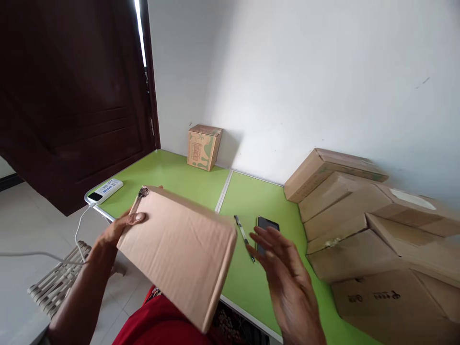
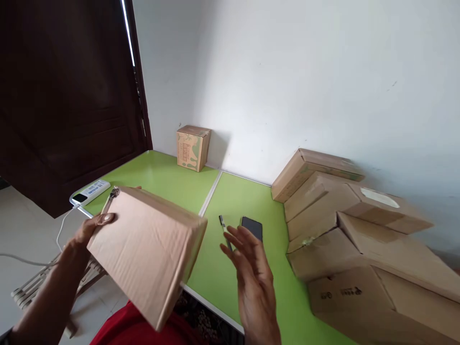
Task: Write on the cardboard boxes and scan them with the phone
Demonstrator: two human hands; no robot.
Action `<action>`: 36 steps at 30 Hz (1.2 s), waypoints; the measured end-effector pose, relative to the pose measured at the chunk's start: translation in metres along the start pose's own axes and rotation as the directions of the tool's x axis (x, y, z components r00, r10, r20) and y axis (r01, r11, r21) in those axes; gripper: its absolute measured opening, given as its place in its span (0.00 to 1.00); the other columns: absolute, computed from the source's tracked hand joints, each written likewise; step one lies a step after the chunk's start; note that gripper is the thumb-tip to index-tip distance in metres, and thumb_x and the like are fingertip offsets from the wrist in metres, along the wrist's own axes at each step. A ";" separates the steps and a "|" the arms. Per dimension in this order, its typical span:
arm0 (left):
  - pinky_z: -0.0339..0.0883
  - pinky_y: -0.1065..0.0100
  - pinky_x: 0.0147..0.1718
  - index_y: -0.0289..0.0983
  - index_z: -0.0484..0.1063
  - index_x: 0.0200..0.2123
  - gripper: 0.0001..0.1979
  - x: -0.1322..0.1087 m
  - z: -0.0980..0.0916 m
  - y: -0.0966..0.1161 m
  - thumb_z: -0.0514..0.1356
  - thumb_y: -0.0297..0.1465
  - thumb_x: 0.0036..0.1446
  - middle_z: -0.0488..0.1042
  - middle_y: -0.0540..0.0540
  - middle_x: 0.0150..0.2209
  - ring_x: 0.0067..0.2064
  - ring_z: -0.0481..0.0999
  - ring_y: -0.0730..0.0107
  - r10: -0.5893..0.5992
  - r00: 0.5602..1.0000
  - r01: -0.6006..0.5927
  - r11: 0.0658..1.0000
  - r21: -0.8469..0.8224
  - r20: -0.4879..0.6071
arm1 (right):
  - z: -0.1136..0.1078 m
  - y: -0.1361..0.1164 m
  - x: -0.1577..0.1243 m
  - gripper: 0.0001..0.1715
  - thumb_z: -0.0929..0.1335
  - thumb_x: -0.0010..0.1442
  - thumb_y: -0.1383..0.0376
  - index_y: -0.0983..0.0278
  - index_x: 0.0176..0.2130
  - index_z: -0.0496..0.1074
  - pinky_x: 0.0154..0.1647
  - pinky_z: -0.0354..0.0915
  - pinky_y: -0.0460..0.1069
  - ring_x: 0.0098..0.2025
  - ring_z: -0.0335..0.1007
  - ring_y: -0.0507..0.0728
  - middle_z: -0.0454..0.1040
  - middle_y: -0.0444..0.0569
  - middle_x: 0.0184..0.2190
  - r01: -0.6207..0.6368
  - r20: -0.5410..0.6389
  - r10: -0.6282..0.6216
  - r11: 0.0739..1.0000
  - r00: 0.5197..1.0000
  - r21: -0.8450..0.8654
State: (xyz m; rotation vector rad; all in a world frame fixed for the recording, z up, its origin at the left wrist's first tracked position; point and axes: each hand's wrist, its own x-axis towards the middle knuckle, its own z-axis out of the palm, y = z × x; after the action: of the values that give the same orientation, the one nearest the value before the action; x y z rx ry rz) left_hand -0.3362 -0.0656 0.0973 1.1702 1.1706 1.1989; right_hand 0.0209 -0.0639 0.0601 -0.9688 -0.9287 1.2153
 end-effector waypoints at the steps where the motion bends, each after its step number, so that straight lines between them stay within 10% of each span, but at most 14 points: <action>1: 0.83 0.47 0.40 0.41 0.77 0.62 0.37 0.004 -0.002 0.011 0.67 0.53 0.54 0.86 0.34 0.45 0.47 0.86 0.35 -0.042 0.995 0.038 0.998 0.044 0.096 | -0.002 -0.006 0.005 0.26 0.77 0.62 0.48 0.51 0.57 0.78 0.64 0.68 0.65 0.67 0.69 0.68 0.77 0.53 0.62 0.031 0.017 -0.030 0.998 0.999 -0.049; 7: 0.82 0.47 0.46 0.47 0.79 0.62 0.36 0.054 0.047 0.050 0.77 0.41 0.47 0.81 0.35 0.60 0.56 0.84 0.36 0.018 0.880 -0.256 0.860 0.442 0.475 | 0.032 -0.024 0.016 0.51 0.79 0.55 0.39 0.51 0.69 0.69 0.70 0.58 0.73 0.70 0.64 0.74 0.68 0.56 0.71 0.000 0.434 0.188 0.918 0.881 -0.396; 15: 0.74 0.44 0.58 0.45 0.71 0.69 0.43 0.120 0.088 0.026 0.73 0.50 0.52 0.73 0.37 0.69 0.66 0.75 0.38 -0.191 0.710 -0.237 0.842 0.485 0.678 | 0.030 0.008 0.030 0.46 0.76 0.60 0.41 0.54 0.69 0.67 0.64 0.67 0.65 0.67 0.68 0.71 0.71 0.56 0.67 -0.094 0.415 0.243 0.932 0.877 -0.349; 19: 0.74 0.48 0.57 0.43 0.70 0.70 0.44 0.115 0.084 0.024 0.70 0.56 0.54 0.73 0.36 0.69 0.66 0.75 0.41 -0.241 0.830 -0.134 0.789 0.599 0.503 | 0.025 0.030 0.025 0.47 0.76 0.56 0.38 0.57 0.65 0.69 0.60 0.70 0.65 0.62 0.72 0.73 0.75 0.58 0.62 -0.169 0.213 0.228 0.949 0.950 -0.265; 23: 0.73 0.49 0.58 0.43 0.79 0.61 0.37 0.086 0.091 0.026 0.69 0.59 0.56 0.78 0.39 0.63 0.62 0.77 0.44 -0.029 0.977 -0.138 0.673 0.727 0.212 | 0.036 0.044 0.010 0.50 0.78 0.53 0.39 0.59 0.65 0.67 0.50 0.74 0.61 0.54 0.78 0.71 0.79 0.58 0.56 -0.236 0.019 0.242 0.959 0.970 -0.159; 30: 0.63 0.36 0.63 0.43 0.82 0.55 0.27 0.028 0.136 -0.002 0.73 0.49 0.56 0.77 0.38 0.61 0.66 0.68 0.37 0.364 0.924 -0.082 0.487 0.870 -0.117 | 0.053 0.046 -0.008 0.52 0.79 0.53 0.40 0.60 0.67 0.66 0.56 0.71 0.60 0.59 0.74 0.70 0.77 0.58 0.59 -0.120 -0.032 0.116 0.976 0.993 -0.183; 36: 0.71 0.46 0.58 0.39 0.82 0.51 0.22 0.000 0.137 -0.017 0.72 0.45 0.59 0.78 0.39 0.53 0.57 0.73 0.47 0.448 0.890 -0.205 0.563 0.801 -0.086 | 0.057 0.032 -0.016 0.41 0.73 0.61 0.41 0.56 0.65 0.68 0.58 0.71 0.58 0.60 0.74 0.67 0.77 0.53 0.59 -0.169 -0.045 0.166 0.982 0.985 -0.079</action>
State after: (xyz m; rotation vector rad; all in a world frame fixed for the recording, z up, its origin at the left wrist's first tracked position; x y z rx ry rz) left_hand -0.1985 -0.0692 0.0867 2.0017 1.8605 1.1763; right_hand -0.0448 -0.0714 0.0471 -1.1519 -0.8865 1.3028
